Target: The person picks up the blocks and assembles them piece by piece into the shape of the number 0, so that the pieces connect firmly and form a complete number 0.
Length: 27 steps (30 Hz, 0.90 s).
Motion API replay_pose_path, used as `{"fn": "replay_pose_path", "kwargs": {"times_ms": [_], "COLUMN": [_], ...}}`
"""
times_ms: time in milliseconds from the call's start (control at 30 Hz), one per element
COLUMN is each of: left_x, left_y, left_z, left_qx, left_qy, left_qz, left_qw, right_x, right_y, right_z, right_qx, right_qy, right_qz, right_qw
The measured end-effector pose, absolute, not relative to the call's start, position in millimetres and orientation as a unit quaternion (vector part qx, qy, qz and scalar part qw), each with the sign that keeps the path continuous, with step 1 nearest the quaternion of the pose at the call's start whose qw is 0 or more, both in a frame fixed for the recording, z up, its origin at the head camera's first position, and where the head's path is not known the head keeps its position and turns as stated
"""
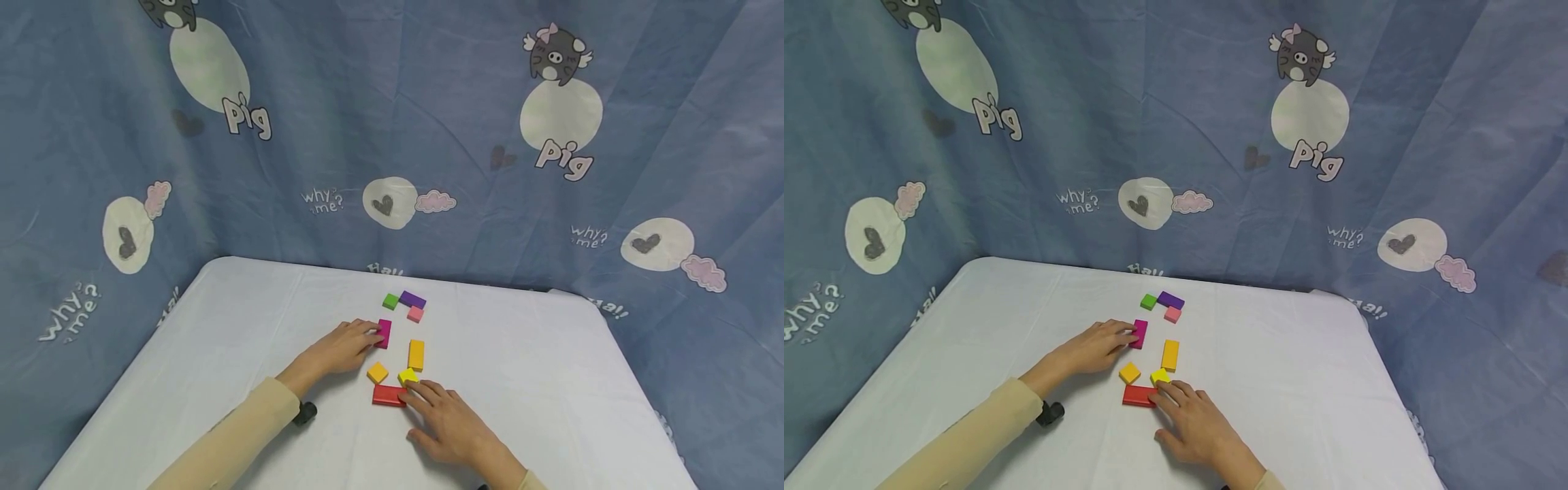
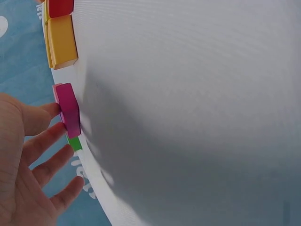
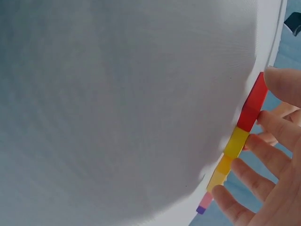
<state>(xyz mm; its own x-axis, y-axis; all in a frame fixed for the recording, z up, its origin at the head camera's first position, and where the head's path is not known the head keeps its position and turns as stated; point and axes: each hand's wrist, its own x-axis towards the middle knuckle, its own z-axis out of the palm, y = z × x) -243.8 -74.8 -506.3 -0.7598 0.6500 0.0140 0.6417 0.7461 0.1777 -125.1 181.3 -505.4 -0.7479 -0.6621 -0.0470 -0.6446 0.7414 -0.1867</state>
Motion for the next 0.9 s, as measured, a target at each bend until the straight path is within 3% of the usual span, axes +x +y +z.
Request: {"fn": "replay_pose_path", "kwargs": {"times_ms": [900], "left_x": [-241.4], "left_y": [-77.1], "left_z": [-511.1], "left_qx": [0.341], "left_qy": [0.935], "left_qz": [0.101], "left_qw": [0.023], "right_x": [-125.1], "right_y": [181.8], "right_z": [-508.1], "right_qx": [-0.350], "right_qy": [0.932], "right_qz": [-0.079], "right_qw": [0.053]}}
